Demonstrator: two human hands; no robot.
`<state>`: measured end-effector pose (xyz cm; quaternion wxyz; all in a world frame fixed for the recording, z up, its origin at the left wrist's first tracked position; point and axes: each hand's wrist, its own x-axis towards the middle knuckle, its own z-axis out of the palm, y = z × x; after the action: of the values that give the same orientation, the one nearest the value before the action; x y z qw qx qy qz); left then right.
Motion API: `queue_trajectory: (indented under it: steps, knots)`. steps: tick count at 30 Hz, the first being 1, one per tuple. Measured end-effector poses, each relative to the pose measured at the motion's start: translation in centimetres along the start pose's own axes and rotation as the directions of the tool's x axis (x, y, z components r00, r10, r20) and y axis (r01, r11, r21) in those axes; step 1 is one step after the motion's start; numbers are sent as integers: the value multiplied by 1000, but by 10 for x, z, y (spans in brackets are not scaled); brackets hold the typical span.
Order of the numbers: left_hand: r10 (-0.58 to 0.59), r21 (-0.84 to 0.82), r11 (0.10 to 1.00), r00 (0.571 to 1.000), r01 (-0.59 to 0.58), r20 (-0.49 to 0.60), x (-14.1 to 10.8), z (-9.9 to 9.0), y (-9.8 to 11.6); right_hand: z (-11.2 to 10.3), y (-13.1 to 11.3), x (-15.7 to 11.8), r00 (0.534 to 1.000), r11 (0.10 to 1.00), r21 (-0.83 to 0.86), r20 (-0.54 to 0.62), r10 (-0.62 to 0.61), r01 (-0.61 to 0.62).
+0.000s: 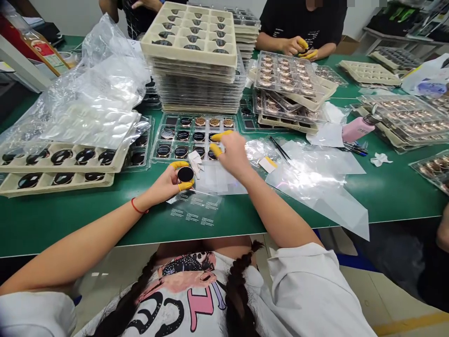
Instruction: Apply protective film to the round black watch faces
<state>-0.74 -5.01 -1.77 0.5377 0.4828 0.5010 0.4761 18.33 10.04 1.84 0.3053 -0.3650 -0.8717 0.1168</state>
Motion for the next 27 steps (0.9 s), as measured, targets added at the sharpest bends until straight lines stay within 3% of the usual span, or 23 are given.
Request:
queue_trajectory:
  steps: [3,5,7,10,12,14,17,19,22,27]
  knots:
    - [-15,12,1000,1000,15,-7,-1,1,2,31,-39,5,968,996,49,234,-87,77]
    - [-28,14,999,999,28,-17,-2,3,4,45,-45,5,942,997,8,327,-76,77]
    - [-27,1,1000,999,27,-32,-3,3,5,47,-41,5,935,997,-25,349,-57,70]
    - [-8,3,1000,997,9,-83,-3,1,8,32,-35,-2,958,995,75,274,-88,70]
    - [5,27,1000,995,-3,-101,-4,-2,11,20,-40,-11,963,966,213,190,-190,148]
    - [21,47,999,995,-16,-95,-5,-5,15,15,-51,-23,934,908,302,115,-338,291]
    - [44,77,996,998,-40,-53,-8,-6,18,27,-67,-37,866,847,260,68,-495,464]
    - [60,83,995,998,-57,-37,-9,-5,17,39,-71,-39,861,849,203,47,-506,487]
    - [74,52,996,994,-70,-76,-9,-1,16,50,-65,-33,900,888,153,-23,-435,433]
    - [21,-23,999,991,-25,-134,-9,0,15,43,-57,-35,916,905,161,-158,-370,393]
